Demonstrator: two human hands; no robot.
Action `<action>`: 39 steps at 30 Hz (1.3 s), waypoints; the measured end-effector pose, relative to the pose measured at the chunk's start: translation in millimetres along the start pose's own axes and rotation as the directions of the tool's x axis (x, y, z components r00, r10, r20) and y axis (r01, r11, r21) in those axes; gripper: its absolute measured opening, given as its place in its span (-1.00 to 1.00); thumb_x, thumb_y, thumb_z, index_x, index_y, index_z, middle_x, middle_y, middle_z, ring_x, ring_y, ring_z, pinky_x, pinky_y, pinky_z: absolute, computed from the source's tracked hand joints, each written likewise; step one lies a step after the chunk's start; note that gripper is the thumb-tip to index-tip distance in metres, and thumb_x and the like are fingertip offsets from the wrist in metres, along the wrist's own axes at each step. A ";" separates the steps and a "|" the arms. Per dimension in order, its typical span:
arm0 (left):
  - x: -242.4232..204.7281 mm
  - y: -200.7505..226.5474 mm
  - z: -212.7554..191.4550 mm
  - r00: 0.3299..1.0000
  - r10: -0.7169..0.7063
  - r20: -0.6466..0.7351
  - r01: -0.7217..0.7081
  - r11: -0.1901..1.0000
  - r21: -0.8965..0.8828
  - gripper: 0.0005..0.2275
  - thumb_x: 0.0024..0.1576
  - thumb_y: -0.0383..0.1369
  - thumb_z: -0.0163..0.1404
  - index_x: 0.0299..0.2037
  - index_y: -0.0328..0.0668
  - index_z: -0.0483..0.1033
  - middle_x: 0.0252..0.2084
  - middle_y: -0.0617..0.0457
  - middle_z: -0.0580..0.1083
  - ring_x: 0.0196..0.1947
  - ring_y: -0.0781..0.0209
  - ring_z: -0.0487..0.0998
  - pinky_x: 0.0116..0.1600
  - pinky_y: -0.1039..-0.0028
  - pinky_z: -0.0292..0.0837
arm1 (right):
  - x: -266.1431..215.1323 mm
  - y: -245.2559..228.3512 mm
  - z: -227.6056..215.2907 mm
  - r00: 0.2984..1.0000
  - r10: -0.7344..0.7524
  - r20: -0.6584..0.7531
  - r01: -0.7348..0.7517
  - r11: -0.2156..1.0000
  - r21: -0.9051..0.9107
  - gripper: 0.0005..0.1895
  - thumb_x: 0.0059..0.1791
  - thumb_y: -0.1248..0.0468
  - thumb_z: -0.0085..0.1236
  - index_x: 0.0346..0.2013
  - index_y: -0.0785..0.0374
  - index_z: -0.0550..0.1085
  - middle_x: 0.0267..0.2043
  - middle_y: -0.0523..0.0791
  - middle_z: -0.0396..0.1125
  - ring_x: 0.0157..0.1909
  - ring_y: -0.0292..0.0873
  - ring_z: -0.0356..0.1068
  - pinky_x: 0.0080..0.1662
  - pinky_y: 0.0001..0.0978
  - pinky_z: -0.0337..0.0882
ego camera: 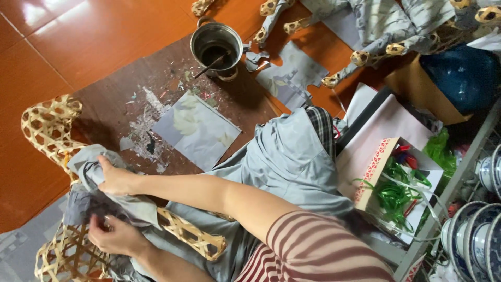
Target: Applying paper strips and glue to a wicker frame to create a paper-mache giraffe sculpture.
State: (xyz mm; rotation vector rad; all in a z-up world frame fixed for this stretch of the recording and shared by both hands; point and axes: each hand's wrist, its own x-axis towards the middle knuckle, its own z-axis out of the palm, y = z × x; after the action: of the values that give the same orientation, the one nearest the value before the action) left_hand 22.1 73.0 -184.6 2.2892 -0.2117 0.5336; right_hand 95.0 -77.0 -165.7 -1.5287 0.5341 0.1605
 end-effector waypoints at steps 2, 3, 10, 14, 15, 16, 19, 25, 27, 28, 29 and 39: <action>23.4 35.9 4.4 0.990 0.017 0.141 -0.001 0.994 -0.111 -0.73 0.32 -0.50 -0.08 0.16 -0.52 0.51 0.03 -0.35 0.55 -0.05 -0.14 0.63 0.03 0.17 0.58 | 41.6 44.7 17.2 0.996 -0.073 -0.053 0.070 0.996 -0.046 0.14 -0.16 0.31 0.20 0.54 0.39 -0.28 -0.18 0.32 0.38 -0.25 0.13 0.41 -0.18 -0.13 0.42; 34.6 53.7 6.0 0.961 0.046 0.273 0.015 0.976 -0.216 -0.69 0.47 -0.37 -0.16 0.22 -0.49 0.49 0.05 -0.36 0.55 -0.02 -0.19 0.63 0.05 0.09 0.54 | 62.2 67.1 26.2 0.984 -0.149 -0.094 0.140 0.985 -0.098 0.26 -0.20 0.23 0.34 0.53 0.42 -0.31 -0.03 0.37 0.34 -0.06 0.18 0.44 0.02 -0.13 0.43; 62.1 73.4 21.3 0.871 -0.151 0.468 0.157 0.987 0.027 -0.51 0.50 -0.08 -0.34 0.04 -0.44 0.48 -0.12 -0.43 0.52 -0.11 -0.48 0.52 -0.09 -0.16 0.37 | 59.8 92.7 25.2 0.922 -0.306 -0.239 0.322 0.946 0.033 0.20 -0.16 -0.10 0.45 0.41 0.60 -0.01 0.33 0.41 0.16 0.34 0.28 0.22 0.26 -0.03 0.28; 64.7 42.7 38.6 0.833 -0.168 0.527 0.161 0.985 0.059 -0.56 0.51 -0.10 -0.23 0.11 -0.43 0.51 -0.05 -0.42 0.54 -0.06 -0.42 0.56 0.02 -0.08 0.42 | -2.2 73.4 5.8 0.985 -0.155 -0.074 0.161 0.984 0.082 -0.24 0.07 -0.05 0.05 0.36 0.49 0.25 0.21 0.29 0.36 0.21 0.18 0.42 0.15 -0.07 0.43; 67.4 38.4 40.8 0.797 -0.208 0.567 0.189 0.978 0.092 -0.58 0.48 -0.13 -0.16 0.11 -0.45 0.50 -0.04 -0.40 0.55 -0.06 -0.37 0.59 0.05 -0.03 0.45 | -13.8 76.8 5.3 0.975 -0.215 -0.051 0.218 0.974 0.055 -0.39 0.14 0.04 -0.10 0.34 0.42 0.36 0.16 0.23 0.44 0.16 0.16 0.48 0.11 -0.08 0.45; 66.5 39.5 42.1 0.798 -0.208 0.566 0.190 0.978 0.091 -0.58 0.48 -0.13 -0.16 0.11 -0.45 0.50 -0.04 -0.40 0.55 -0.06 -0.37 0.59 0.05 -0.03 0.45 | -35.3 75.5 1.7 0.975 -0.217 -0.050 0.220 0.974 0.054 -0.39 0.14 0.04 -0.10 0.34 0.42 0.36 0.16 0.23 0.44 0.16 0.16 0.48 0.11 -0.08 0.45; 63.3 39.7 47.2 0.818 -0.148 0.556 0.201 0.979 -0.036 -0.49 0.31 -0.24 0.12 0.21 -0.66 0.30 -0.01 -0.45 0.48 -0.05 -0.28 0.56 -0.01 0.06 0.45 | -97.9 72.1 -12.8 0.974 -0.225 0.031 0.226 0.973 -0.038 -0.53 0.20 0.15 -0.20 0.28 0.40 0.37 0.12 0.20 0.46 0.13 0.17 0.50 0.14 -0.08 0.45; 58.8 67.5 33.8 0.764 -0.273 0.585 0.474 0.852 -0.222 -0.64 0.17 -0.46 0.13 0.12 -0.57 0.41 -0.05 -0.27 0.56 -0.16 0.05 0.62 -0.04 0.19 0.54 | -200.8 54.6 -77.7 0.878 -0.439 0.190 0.472 0.858 -0.204 -0.41 0.23 0.06 -0.11 0.39 0.45 0.18 0.40 0.26 0.18 0.38 0.18 0.19 0.30 -0.05 0.21; 55.1 46.3 37.7 0.761 -0.234 0.605 0.555 0.717 -0.422 -0.69 0.20 -0.51 0.15 0.12 -0.51 0.47 -0.04 -0.20 0.57 -0.17 0.14 0.62 -0.02 0.34 0.56 | -216.9 39.4 -109.4 0.965 0.008 0.261 -0.006 1.000 -0.008 -0.42 0.19 -0.02 -0.18 0.20 0.39 0.52 0.08 0.31 0.32 -0.04 0.23 0.30 0.01 0.07 0.36; 56.8 51.2 37.9 0.764 -0.248 0.596 0.558 0.719 -0.415 -0.69 0.20 -0.51 0.15 0.12 -0.51 0.47 -0.04 -0.20 0.57 -0.17 0.14 0.62 -0.02 0.34 0.56 | -197.0 74.6 -112.4 0.961 0.009 0.278 -0.008 1.000 -0.007 -0.42 0.19 -0.02 -0.18 0.20 0.39 0.52 0.08 0.31 0.32 -0.04 0.23 0.30 0.01 0.07 0.36; 59.1 54.9 38.6 0.715 -0.321 0.621 0.625 0.692 -0.362 -0.73 0.19 -0.49 0.15 0.07 -0.46 0.52 -0.09 -0.15 0.58 -0.22 0.17 0.61 -0.08 0.38 0.54 | -176.0 110.0 -114.0 0.965 0.016 0.262 -0.044 0.994 0.099 -0.43 0.20 -0.06 -0.18 0.08 0.39 0.55 -0.01 0.17 0.43 -0.07 0.05 0.43 0.01 -0.11 0.47; 36.7 -12.7 79.7 0.490 -0.348 0.799 0.866 0.091 -0.492 -0.80 0.17 -0.46 0.17 -0.03 -0.33 0.56 -0.17 0.00 0.59 -0.19 0.18 0.62 -0.05 0.35 0.56 | -145.0 131.8 -111.1 0.711 -0.175 0.681 -0.465 0.610 0.642 -0.28 0.11 -0.15 -0.01 0.43 0.19 0.19 0.43 -0.10 0.21 0.42 -0.16 0.21 0.38 -0.17 0.27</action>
State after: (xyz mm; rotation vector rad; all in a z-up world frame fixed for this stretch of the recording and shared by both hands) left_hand 83.8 25.0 -226.3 1.1090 0.2819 -0.6237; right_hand -113.5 -144.5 -218.0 -0.4358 0.0665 0.5488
